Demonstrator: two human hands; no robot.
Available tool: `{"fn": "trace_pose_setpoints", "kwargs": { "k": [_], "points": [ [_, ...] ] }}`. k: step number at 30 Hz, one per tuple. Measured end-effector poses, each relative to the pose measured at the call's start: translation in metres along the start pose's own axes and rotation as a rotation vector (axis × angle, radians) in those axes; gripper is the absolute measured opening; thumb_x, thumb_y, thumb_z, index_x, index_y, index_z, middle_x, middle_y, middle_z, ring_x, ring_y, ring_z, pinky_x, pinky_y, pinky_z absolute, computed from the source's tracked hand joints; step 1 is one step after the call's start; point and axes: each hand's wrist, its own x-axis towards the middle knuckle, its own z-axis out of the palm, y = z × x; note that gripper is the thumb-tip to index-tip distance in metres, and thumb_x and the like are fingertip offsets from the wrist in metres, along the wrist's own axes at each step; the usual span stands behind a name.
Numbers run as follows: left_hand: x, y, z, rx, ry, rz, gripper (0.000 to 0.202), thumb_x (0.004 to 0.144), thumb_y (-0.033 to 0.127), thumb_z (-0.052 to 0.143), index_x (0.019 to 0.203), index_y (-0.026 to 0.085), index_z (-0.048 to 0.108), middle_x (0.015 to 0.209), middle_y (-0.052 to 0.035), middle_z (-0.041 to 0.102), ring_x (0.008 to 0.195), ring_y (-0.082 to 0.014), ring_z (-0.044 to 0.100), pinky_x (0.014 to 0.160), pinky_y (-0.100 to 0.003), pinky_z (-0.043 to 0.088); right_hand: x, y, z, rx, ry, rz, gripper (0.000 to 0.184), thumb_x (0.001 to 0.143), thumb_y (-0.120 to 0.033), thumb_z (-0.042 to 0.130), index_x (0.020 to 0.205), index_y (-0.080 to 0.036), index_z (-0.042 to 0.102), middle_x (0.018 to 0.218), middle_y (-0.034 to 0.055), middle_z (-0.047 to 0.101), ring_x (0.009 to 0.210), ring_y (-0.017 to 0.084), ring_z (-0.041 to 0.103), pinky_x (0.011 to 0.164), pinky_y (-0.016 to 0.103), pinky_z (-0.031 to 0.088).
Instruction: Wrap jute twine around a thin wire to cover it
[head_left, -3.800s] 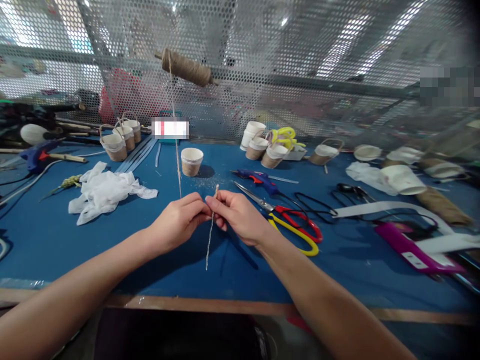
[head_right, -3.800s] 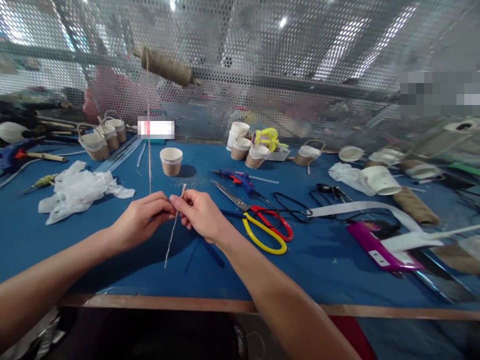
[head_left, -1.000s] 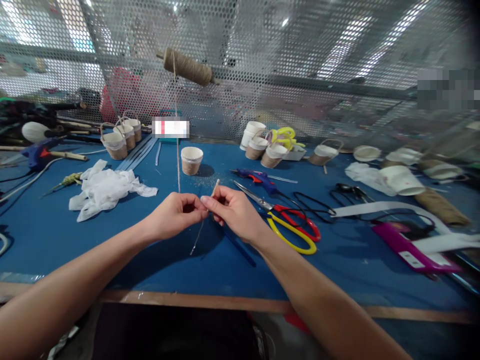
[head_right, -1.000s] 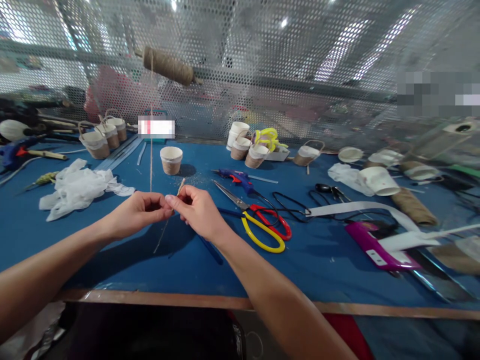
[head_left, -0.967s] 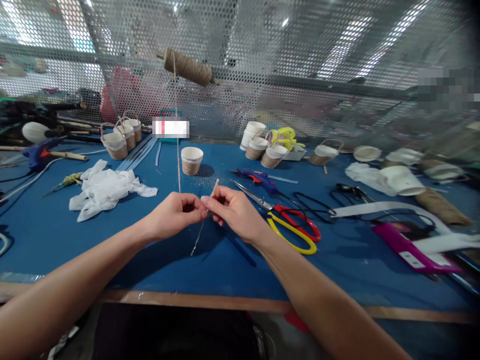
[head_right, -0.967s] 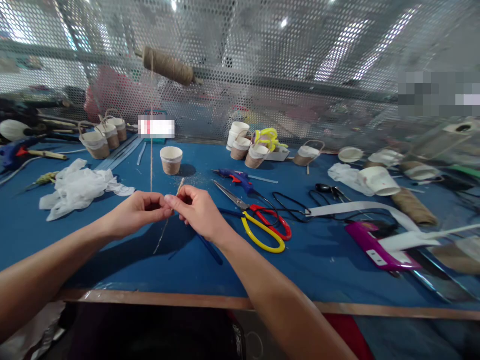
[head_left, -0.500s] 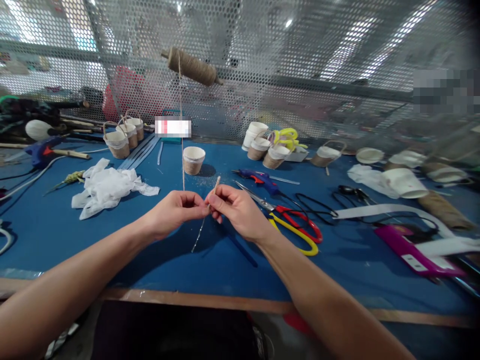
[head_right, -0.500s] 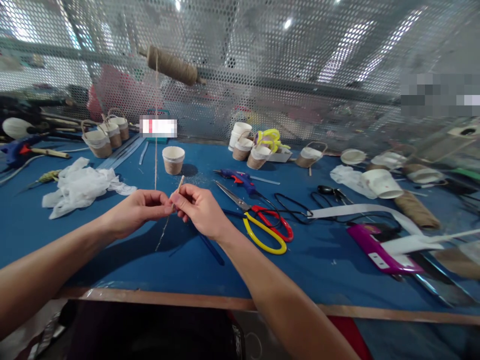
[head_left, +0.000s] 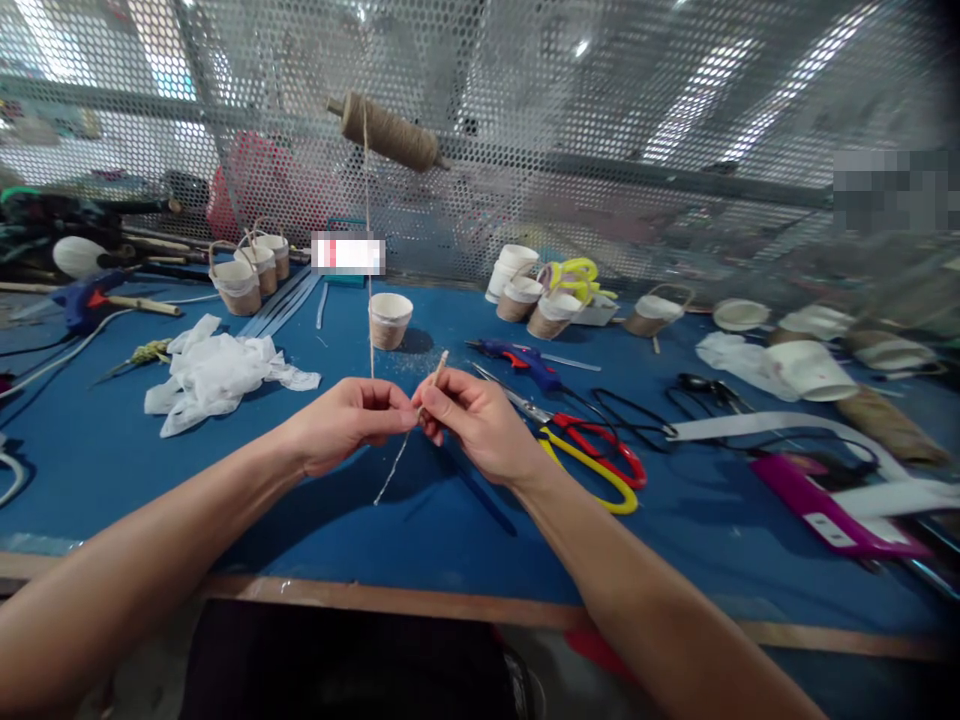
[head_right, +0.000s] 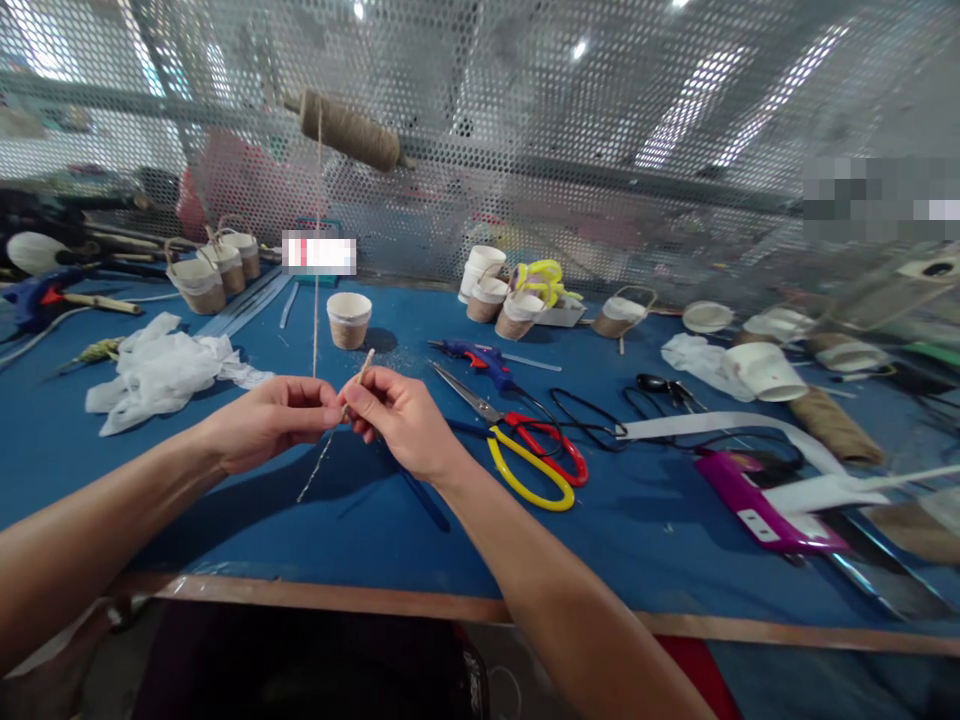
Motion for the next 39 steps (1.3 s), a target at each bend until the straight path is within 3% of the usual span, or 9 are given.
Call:
{"fn": "trace_pose_setpoints", "kwargs": {
  "k": [7,14,23,33,35,39],
  "points": [
    [-0.001,0.002,-0.003,-0.013,-0.048,-0.019,0.016,0.065,0.024,0.064,0.064,0.012,0.053,0.055,0.0045,0.043,0.047,-0.0036,0.029,0.046,-0.022,0.015,0.001,-0.001,-0.001,0.022,-0.017,-0.035,0.017,0.078,-0.03,0.055,0.071,-0.015,0.056,0.059,-0.0023,0.053,0.051,0.006,0.049,0.045,0.018,0.039],
    [-0.001,0.001,-0.001,0.055,-0.026,0.019,0.017,0.066,0.026,0.062,0.064,0.012,0.052,0.054,0.0048,0.042,0.048,-0.0042,0.029,0.046,-0.021,0.017,-0.001,-0.004,0.001,-0.034,-0.003,-0.035,0.019,0.078,-0.032,0.054,0.069,-0.015,0.054,0.058,-0.0027,0.051,0.05,0.006,0.048,0.047,0.019,0.04],
    [0.001,-0.001,0.001,0.515,0.148,0.194,0.014,0.069,0.026,0.054,0.066,0.013,0.052,0.056,0.0038,0.046,0.051,-0.0063,0.035,0.048,-0.021,0.026,-0.001,-0.002,0.004,-0.263,0.134,-0.026,0.025,0.077,-0.04,0.052,0.072,-0.016,0.05,0.058,-0.003,0.048,0.051,0.008,0.048,0.047,0.02,0.042],
    [0.0,-0.004,0.007,0.59,0.191,0.19,0.016,0.068,0.027,0.055,0.062,0.013,0.05,0.053,0.0042,0.046,0.048,-0.006,0.036,0.044,-0.019,0.027,-0.003,0.0,0.008,-0.472,0.214,-0.034,0.025,0.079,-0.037,0.05,0.067,-0.016,0.048,0.055,-0.0032,0.047,0.048,0.008,0.045,0.047,0.022,0.037],
    [0.0,-0.005,0.007,0.592,0.167,0.194,0.018,0.069,0.028,0.054,0.061,0.013,0.049,0.053,0.0041,0.045,0.048,-0.006,0.035,0.045,-0.02,0.026,-0.003,-0.001,0.008,-0.449,0.197,-0.035,0.026,0.077,-0.038,0.053,0.064,-0.016,0.047,0.055,-0.0033,0.046,0.048,0.008,0.044,0.047,0.022,0.037],
    [0.0,-0.006,0.004,0.511,0.087,0.176,0.02,0.069,0.03,0.055,0.061,0.013,0.049,0.054,0.0043,0.043,0.05,-0.0066,0.034,0.047,-0.02,0.026,-0.003,-0.007,0.005,-0.245,0.035,0.011,0.023,0.077,-0.038,0.052,0.073,-0.016,0.05,0.063,-0.0021,0.05,0.05,0.007,0.046,0.048,0.021,0.04]
  ]
}}
